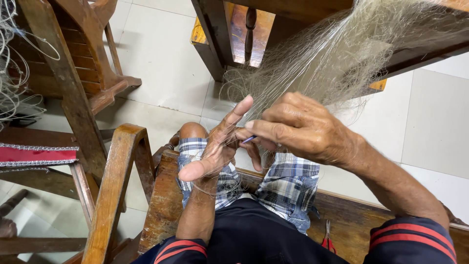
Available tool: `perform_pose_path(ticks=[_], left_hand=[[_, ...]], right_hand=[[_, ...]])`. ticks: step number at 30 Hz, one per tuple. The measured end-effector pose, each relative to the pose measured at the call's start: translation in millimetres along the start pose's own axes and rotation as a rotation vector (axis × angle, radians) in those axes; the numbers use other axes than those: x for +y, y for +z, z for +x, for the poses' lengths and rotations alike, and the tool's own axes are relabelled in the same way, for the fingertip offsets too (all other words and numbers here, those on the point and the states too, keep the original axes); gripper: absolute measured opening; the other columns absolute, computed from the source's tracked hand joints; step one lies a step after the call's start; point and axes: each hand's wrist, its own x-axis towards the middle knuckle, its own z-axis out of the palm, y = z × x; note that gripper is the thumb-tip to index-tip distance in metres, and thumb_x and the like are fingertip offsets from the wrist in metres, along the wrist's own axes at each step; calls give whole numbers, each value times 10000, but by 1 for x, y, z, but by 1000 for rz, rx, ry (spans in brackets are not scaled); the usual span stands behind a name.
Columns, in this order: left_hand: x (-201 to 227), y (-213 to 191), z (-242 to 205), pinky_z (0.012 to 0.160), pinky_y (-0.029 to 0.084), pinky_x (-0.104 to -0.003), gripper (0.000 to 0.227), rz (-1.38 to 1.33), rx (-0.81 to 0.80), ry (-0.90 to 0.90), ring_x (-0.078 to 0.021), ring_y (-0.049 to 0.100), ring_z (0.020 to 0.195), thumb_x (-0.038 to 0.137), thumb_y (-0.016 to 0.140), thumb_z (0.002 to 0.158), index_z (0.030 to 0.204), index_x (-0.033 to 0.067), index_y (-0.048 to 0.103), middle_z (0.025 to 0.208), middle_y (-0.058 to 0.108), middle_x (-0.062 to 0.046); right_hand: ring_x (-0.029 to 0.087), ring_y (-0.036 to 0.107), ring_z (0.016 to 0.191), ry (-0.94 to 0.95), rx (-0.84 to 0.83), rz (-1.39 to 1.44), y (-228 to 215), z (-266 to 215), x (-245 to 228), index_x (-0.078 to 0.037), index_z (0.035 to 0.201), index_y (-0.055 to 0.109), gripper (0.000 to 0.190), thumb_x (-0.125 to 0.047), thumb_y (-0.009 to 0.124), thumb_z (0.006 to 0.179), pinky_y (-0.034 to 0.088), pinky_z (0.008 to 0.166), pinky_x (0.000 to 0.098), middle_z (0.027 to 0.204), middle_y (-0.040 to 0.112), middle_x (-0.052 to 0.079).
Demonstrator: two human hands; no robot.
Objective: Weaving or repairing a fine-mesh fishing net using a netting needle
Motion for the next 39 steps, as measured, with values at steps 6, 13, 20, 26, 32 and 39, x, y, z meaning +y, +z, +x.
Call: perform_pose_path(ticks=[6, 13, 20, 26, 32, 39], left_hand=[[-1, -2, 3, 889, 768, -506, 1768, 15, -18, 65, -408, 871, 865, 1057, 640, 652, 1925, -4, 23, 1026, 849, -282], [-2, -14, -3, 825, 776, -447, 1777, 85, 17, -11, -341, 880, 873, 1086, 585, 637, 1961, 56, -1, 1449, 824, -243], [-30, -31, -7, 1022, 739, -420, 1960, 90, -54, 121, -351, 843, 1286, 1211, 609, 524, 1926, -1, -28, 1578, 729, -378], [-2, -12, -2, 900, 774, -402, 1770, 177, 10, -63, -374, 907, 1070, 1109, 589, 640, 1952, 53, 41, 1473, 804, -338], [-10, -16, -1, 857, 789, -453, 1741, 219, -54, -9, -375, 893, 968, 1117, 586, 656, 1949, 81, 55, 1532, 775, -368], [-11, -3, 1, 829, 780, -438, 1720, 298, -31, 9, -416, 896, 990, 1158, 510, 707, 1925, 14, 103, 1484, 782, -389]], right_hand=[[256, 648, 969, 50, 42, 158, 14, -1, -10, 7, 1595, 718, 347, -100, 693, 1266, 609, 849, 394, 1193, 722, 110], [189, 621, 922, 166, 382, 322, 41, 7, -38, 133, 1301, 773, 239, 135, 863, 1079, 842, 734, 247, 1084, 507, 103], [255, 553, 1193, 70, 607, -173, 115, -23, -80, -322, 1213, 913, 216, -151, 880, 1086, 543, 1038, 458, 1213, 593, -19], [323, 550, 1575, 48, 761, 151, 147, -44, -146, -180, 1339, 795, 199, -87, 822, 1165, 460, 1451, 557, 1553, 589, 69], [407, 760, 1413, 225, 824, 446, 137, -60, -190, -87, 1405, 730, 171, -172, 715, 1257, 579, 1367, 623, 1448, 686, 158], [284, 721, 1188, 367, 1072, 151, 118, -68, -198, -182, 1325, 622, 135, -315, 614, 1303, 744, 1097, 517, 1208, 686, 67]])
